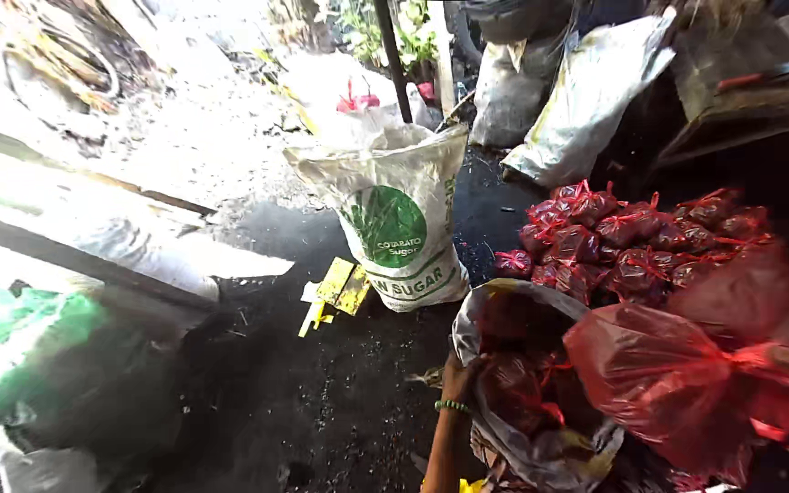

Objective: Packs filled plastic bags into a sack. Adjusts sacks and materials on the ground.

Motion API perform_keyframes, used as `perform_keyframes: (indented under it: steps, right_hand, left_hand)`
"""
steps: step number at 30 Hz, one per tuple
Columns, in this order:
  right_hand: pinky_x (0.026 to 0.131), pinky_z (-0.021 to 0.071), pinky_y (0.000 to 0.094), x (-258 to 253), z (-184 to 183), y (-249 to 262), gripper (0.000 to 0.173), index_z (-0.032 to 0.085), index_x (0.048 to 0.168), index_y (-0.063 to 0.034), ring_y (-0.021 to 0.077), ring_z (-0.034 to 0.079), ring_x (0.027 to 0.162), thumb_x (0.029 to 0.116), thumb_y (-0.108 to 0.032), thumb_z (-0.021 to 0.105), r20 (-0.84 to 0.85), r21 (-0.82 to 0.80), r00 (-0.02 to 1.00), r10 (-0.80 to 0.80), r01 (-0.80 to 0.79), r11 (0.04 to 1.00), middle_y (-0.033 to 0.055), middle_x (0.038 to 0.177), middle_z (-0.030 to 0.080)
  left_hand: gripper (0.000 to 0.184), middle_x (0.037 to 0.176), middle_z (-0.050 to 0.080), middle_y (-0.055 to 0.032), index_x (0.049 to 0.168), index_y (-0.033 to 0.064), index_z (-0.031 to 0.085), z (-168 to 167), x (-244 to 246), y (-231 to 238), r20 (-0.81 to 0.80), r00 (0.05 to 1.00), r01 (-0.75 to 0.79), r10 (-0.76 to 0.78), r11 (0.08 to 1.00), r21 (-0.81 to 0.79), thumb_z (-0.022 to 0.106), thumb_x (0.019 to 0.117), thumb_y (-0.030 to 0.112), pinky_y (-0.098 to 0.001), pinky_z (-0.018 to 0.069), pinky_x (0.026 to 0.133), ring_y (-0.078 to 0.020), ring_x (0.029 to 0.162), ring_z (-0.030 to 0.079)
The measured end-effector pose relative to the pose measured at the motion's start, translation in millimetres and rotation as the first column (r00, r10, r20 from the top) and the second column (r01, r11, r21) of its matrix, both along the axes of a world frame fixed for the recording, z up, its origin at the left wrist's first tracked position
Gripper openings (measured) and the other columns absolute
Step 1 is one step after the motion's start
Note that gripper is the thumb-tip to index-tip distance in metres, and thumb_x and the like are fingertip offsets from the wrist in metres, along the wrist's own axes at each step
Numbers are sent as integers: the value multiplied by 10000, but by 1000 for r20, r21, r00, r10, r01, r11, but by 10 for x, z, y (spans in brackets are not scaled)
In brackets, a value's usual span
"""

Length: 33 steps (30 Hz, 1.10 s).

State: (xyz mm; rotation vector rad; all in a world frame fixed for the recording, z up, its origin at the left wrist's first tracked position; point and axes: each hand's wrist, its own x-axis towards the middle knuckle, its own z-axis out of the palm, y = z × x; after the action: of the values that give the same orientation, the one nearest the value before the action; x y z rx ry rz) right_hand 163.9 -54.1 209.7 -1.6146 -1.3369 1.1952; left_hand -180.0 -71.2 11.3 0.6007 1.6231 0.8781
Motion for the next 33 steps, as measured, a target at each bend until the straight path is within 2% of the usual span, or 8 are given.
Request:
perform_keyframes:
  steps: [2, 7, 13, 19, 23, 25, 28, 33]
  right_hand:
    - [424, 389, 119, -198, -280, -5, 156, 674, 814, -127, -44, 468, 445, 878, -50, 555, 6, -3, 999, 38, -38, 999, -102, 593, 590]
    - [498, 414, 195, -1005, -871, 130, 124, 636, 912, 25, 43, 484, 517, 1004, 20, 554, -12, -156, 1000, 6, -8, 988, 12, 652, 564]
    - [901, 514, 621, -1778, -1364, 422, 249, 685, 1109, 74, 436, 686, 971, 1038, -144, 589, 405, -110, 814, 416, -408, 906, 281, 1012, 696]
    - [972, 481, 621, -1226, -1623, 767, 269, 690, 1163, 36, 439, 661, 1076, 1038, -188, 609, 497, -283, 707, 503, -416, 864, 275, 1100, 693]
    - [985, 488, 533, -1048, -1609, 946, 297, 687, 1197, 35, 357, 668, 1050, 1009, -192, 661, 281, -327, 660, 697, -617, 716, 235, 1109, 700]
    - [932, 535, 504, -913, -1608, 986, 319, 647, 1273, 50, 330, 680, 1003, 1010, -132, 643, 220, -178, 775, 592, -565, 806, 236, 1144, 688]
    - [994, 498, 568, -553, -1851, 1114, 390, 535, 1403, 58, 429, 630, 1148, 1038, -74, 568, 243, 7, 964, 104, -110, 994, 312, 1317, 599]
    - [1183, 320, 517, -131, -2566, 1045, 500, 448, 1480, 69, 378, 442, 1419, 1119, -275, 424, 100, -524, 992, 79, -15, 852, 288, 1510, 466]
  left_hand:
    - [354, 1069, 664, -203, 1285, -106, 547, 155, -116, 20, -39, 997, 62, -61, 998, 27, 644, 969, 21, -357, 537, 864, -187, 915, 649]
    - [374, 1190, 648, -231, 1355, -76, 539, 359, -347, -80, -86, 986, 148, -141, 987, 71, 592, 1010, 60, -398, 500, 948, -232, 1036, 635]
    - [458, 1255, 640, -254, 1416, -46, 515, 322, -351, -121, -188, 963, 211, -193, 974, 80, 632, 999, 103, -477, 474, 1019, -311, 1147, 627]
    - [564, 1267, 639, -251, 1435, -51, 489, 223, -250, -308, -140, 959, 259, -248, 963, 70, 689, 939, 128, -458, 494, 1024, -287, 1152, 639]
    - [766, 1421, 512, -305, 1473, -6, 479, 315, -97, -243, -418, 856, 289, -305, 952, -103, 796, 876, 355, -573, 452, 1056, -429, 1278, 547]
    - [897, 1454, 448, -336, 1476, -18, 450, 295, -44, -140, -536, 797, 265, -279, 959, -104, 853, 799, 411, -575, 474, 1031, -466, 1276, 531]
    - [963, 1440, 511, -303, 1548, -19, 315, 261, -9, -7, -469, 829, 278, -306, 952, -130, 847, 827, 335, -564, 446, 1079, -424, 1293, 554]
    - [1009, 1300, 609, -311, 1577, 1, 215, 235, 82, 97, -360, 890, 237, -280, 958, -160, 852, 829, 230, -559, 476, 1033, -418, 1186, 628]
